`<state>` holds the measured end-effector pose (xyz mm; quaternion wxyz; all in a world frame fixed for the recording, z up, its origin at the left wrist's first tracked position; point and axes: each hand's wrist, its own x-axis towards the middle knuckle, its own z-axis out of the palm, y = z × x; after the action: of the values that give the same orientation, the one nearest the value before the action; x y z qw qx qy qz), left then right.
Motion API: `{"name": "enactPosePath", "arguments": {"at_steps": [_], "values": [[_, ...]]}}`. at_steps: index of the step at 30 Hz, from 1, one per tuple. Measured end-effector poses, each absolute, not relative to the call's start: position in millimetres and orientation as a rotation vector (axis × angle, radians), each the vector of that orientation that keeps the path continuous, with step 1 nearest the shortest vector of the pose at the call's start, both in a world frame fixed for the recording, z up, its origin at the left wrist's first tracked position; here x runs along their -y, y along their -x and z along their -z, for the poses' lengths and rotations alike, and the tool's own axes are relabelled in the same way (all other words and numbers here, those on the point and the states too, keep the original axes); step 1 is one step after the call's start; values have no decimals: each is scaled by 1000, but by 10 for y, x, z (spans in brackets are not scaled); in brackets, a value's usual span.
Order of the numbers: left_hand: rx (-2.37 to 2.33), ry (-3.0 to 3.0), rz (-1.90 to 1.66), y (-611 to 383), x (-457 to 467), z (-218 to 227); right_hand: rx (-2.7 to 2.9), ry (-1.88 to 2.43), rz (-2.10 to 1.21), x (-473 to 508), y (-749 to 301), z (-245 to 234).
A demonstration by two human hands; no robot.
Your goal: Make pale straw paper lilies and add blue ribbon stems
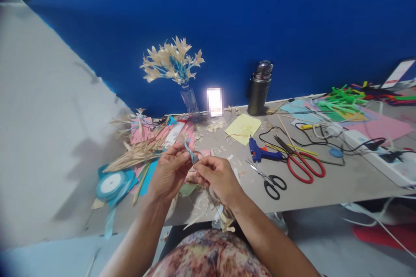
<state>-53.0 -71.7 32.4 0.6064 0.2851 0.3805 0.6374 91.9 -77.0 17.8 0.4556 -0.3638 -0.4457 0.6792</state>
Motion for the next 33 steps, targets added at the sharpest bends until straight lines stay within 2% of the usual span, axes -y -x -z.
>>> {"name": "enactPosePath", "arguments": {"at_steps": [16,29,33], "values": [[-919,-646,-1445,468,743,-246,828,735,-1944,711,-895,-66],[-1010,-697,-1487,353,718,-205,781,705,-1917,697,-882,72],[-1085,-761,-1499,352,702,-215,975,820,-1812,694,-917,91]]}}
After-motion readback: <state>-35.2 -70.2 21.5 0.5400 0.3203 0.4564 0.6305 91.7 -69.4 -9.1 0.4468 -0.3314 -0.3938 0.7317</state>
